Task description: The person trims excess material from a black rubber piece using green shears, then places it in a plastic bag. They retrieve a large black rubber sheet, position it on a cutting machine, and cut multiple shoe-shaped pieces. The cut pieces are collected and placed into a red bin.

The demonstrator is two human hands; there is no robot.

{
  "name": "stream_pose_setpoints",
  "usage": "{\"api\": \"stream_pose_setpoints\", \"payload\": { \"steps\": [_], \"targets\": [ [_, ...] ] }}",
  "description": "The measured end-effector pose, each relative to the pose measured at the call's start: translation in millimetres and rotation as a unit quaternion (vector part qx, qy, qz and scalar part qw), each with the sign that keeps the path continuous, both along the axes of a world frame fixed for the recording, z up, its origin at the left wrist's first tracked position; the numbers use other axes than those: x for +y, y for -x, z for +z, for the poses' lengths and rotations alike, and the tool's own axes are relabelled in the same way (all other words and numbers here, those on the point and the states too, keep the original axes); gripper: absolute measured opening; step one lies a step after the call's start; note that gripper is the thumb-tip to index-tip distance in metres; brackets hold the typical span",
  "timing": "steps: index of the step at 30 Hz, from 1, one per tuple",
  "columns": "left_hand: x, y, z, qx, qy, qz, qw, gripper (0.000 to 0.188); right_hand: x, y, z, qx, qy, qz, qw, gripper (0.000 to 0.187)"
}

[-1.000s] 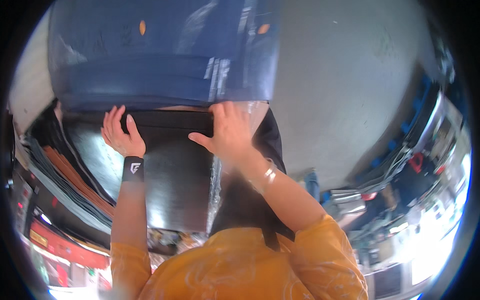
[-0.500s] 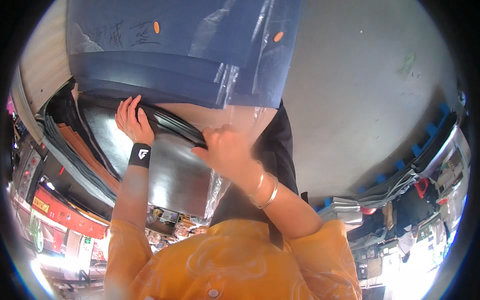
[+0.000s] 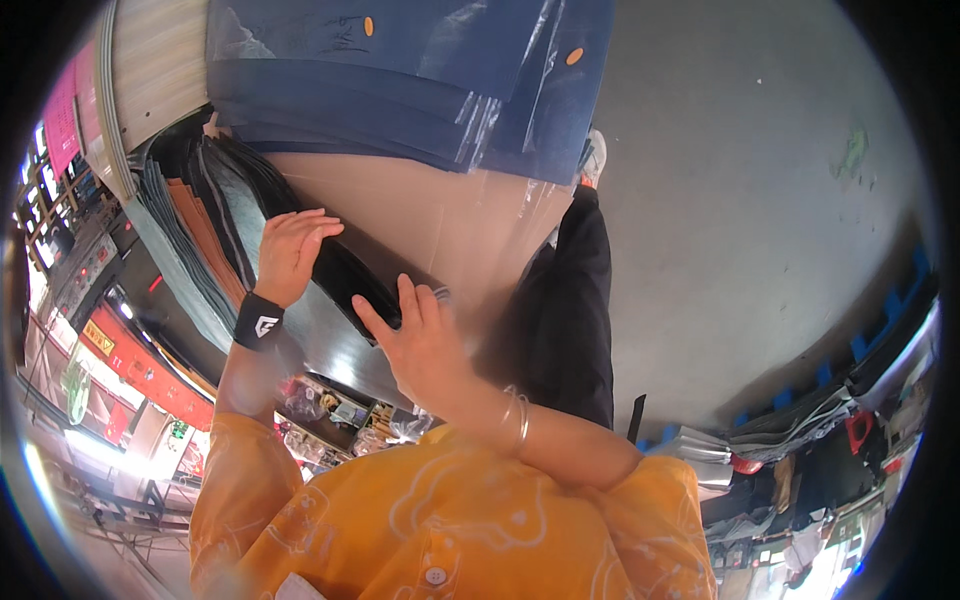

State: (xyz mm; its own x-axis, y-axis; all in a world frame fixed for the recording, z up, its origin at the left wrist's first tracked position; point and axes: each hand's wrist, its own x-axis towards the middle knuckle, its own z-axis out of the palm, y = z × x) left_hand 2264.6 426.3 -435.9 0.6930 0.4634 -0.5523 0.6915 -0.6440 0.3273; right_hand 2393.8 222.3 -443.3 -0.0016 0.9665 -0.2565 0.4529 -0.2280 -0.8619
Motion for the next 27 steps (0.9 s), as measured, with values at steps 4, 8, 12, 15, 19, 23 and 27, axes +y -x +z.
{"api": "stream_pose_setpoints", "payload": {
  "steps": [4, 8, 12, 15, 19, 23, 27],
  "targets": [
    [-7.4, 3.0, 0.0, 0.009, -0.016, -0.001, 1.0, 0.03, 3.6, -2.1, -1.4, 0.01, 0.026, 0.01, 1.0, 0.063],
    [-23.7, 5.8, 6.7, 0.03, -0.059, 0.015, 0.998, 0.045, 7.6, -9.6, -7.6, 0.011, 0.052, 0.014, 0.998, 0.068],
    [-35.9, 12.2, 24.6, 0.105, -0.067, 0.028, 0.992, 0.053, 10.5, -21.1, -10.7, 0.022, 0.077, 0.025, 0.996, 0.073],
    [-51.4, 14.9, 38.2, 0.092, -0.059, 0.091, 0.99, 0.055, 16.1, -32.3, -16.0, 0.04, 0.094, 0.065, 0.993, 0.075],
    [-132.2, 28.7, 34.3, -0.102, 0.016, 0.351, 0.931, 0.063, 26.2, -53.2, -52.7, 0.118, 0.167, 0.02, 0.979, 0.066],
    [-284.6, 99.0, 13.3, 0.021, 0.095, 0.49, 0.867, 0.059, 25.9, -67.6, -100.4, 0.131, 0.157, -0.074, 0.976, 0.069],
    [-416.8, 183.5, -11.5, 0.093, 0.198, 0.628, 0.747, 0.046, 33.7, -53.5, -104.2, 0.028, 0.06, -0.093, 0.993, 0.067]
  ]
}}
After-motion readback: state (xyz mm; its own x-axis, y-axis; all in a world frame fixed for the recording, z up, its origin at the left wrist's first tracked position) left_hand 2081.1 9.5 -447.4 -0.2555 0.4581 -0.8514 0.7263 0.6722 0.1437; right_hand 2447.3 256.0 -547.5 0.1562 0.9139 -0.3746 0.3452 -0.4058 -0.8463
